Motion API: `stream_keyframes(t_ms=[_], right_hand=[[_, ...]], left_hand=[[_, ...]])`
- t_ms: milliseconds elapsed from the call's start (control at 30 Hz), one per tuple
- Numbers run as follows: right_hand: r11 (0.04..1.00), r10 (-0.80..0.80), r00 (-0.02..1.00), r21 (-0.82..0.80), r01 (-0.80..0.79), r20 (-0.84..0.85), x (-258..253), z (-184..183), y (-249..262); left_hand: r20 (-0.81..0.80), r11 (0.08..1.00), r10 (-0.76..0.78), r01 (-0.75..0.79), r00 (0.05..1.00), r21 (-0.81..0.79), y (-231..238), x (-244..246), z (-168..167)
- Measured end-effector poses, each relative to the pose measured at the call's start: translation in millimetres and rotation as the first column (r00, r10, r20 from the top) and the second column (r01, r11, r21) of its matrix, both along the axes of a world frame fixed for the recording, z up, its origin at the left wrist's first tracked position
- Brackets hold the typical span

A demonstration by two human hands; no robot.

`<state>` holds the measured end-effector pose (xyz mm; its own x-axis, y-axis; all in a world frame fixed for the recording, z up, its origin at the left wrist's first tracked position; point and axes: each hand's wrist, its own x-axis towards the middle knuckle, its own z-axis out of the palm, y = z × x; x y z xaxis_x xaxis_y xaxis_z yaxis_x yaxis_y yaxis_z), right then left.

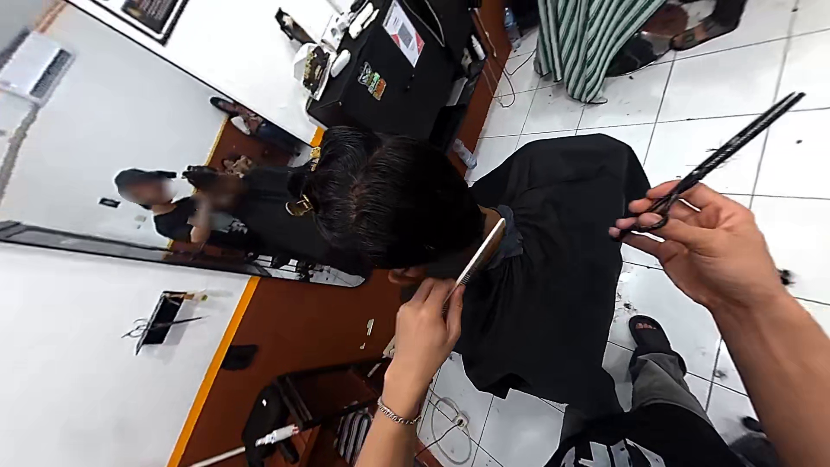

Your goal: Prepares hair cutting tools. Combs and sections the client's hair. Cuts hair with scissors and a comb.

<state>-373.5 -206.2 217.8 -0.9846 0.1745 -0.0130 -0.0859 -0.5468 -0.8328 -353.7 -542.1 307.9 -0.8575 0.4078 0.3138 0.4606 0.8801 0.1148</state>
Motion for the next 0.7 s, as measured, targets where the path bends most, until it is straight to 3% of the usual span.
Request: stream_keyframes(t_ms=[67, 167, 267, 367, 433, 533, 633, 700], right_hand=[[0.999, -0.039, 0.996, -0.031, 0.037, -0.081, 2, 6, -11], [0.996, -0.047, 0.971, -0.091, 0.026, -0.235, -3, 18, -18], [0.999, -0.042, 0.957, -0.043, 0.031, -0.286, -12, 31, -16], [0.949, 0.043, 0.914, 0.302, 0.088, -0.404, -24, 34, -17], [0.809, 0.202, 0.860, 0.575, 0.123, -0.469, -30, 38, -22], [0.488, 0.442, 0.739, 0.827, 0.277, -0.509, -45, 39, -31], [0.160, 0.627, 0.670, 0.907, 0.389, -0.398, -62, 41, -41], [0.020, 0.668, 0.640, 0.870, 0.493, -0.379, -74, 42, -50]], left_hand=[[0.282, 0.978, -0.017, -0.043, 0.959, 0.204, 1, -1, -10], [0.601, 0.874, -0.144, -0.183, 0.786, 0.449, 7, -2, -16], [0.610, 0.841, -0.146, -0.228, 0.779, 0.492, 10, -7, -18], [0.581, 0.837, -0.044, -0.288, 0.813, 0.466, 14, -9, -11], [0.562, 0.823, 0.028, -0.338, 0.827, 0.456, 18, -9, -7], [0.440, 0.816, 0.113, -0.336, 0.891, 0.471, 21, -9, -4], [0.275, 0.848, 0.175, -0.287, 0.945, 0.445, 20, -8, -1], [0.184, 0.867, 0.203, -0.264, 0.962, 0.423, 20, -6, 4]])
